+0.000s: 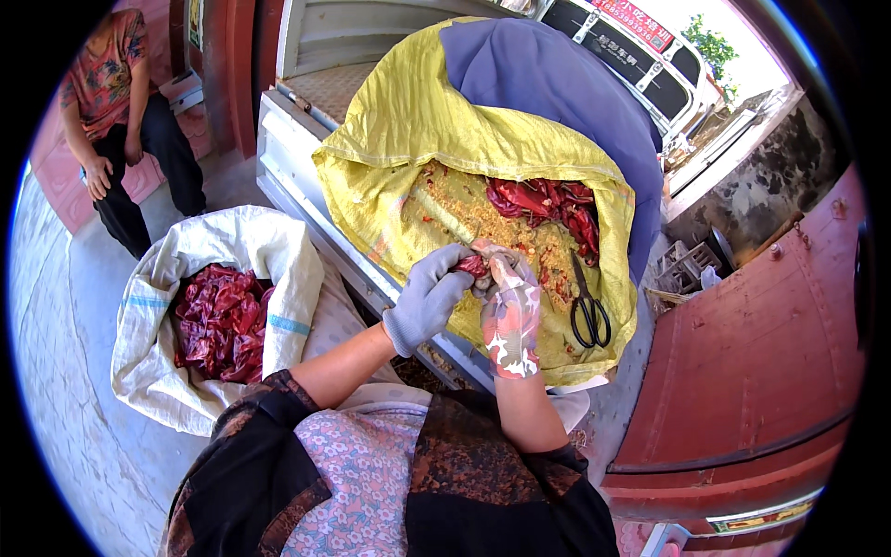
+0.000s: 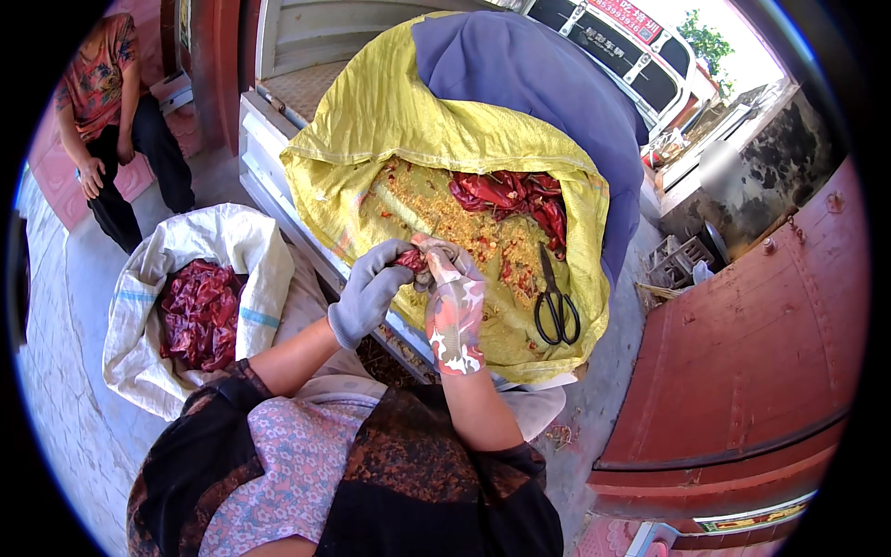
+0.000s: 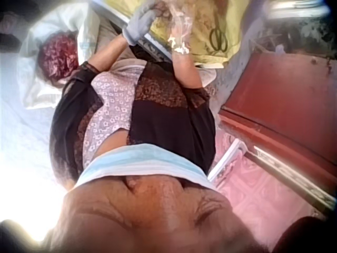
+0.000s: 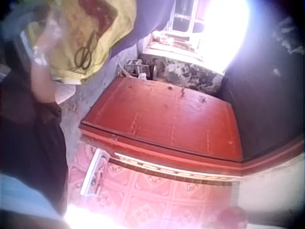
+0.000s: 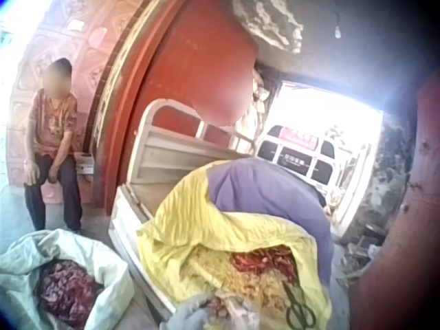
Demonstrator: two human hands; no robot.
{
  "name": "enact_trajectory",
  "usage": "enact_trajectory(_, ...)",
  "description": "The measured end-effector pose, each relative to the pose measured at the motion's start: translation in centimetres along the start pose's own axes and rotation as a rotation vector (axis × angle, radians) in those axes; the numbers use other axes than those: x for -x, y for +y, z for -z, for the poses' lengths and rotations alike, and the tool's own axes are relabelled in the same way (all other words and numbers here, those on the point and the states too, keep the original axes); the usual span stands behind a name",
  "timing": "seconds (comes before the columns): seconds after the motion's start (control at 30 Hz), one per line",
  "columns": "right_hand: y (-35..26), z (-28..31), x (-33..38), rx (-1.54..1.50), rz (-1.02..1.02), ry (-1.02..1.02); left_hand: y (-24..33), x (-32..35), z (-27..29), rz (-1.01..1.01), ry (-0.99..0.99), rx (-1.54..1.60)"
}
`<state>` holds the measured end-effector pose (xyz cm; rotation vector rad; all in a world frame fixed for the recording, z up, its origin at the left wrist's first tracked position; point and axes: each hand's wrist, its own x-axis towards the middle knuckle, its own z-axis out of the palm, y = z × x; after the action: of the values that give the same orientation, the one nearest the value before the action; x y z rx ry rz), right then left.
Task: The person picks up red peppers from a large yellow bag, trims the stems using scissors, and places the trimmed peppers into a white bag.
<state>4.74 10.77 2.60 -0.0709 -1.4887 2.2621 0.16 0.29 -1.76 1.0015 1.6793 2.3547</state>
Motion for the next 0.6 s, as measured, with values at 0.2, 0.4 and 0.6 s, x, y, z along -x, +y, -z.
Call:
enact_trajectory(0.2,0.5,1.1,-0.8,-0.183,-0.229,-0.072,0.2,0.2,-0.1,-0.013,-0.020,0.157)
enact_trajectory(0.4,1.0,0.8,-1.3,0.322,0.330,-0.170,1.4,0.3,-0.1,0.175,-0.024,0.112)
enact_trajectory(0.6,-0.3,1.5,-1.0,0.226,-0.161,-0.109,1.7,-0.1,0.2,0.131,-0.072,0.229)
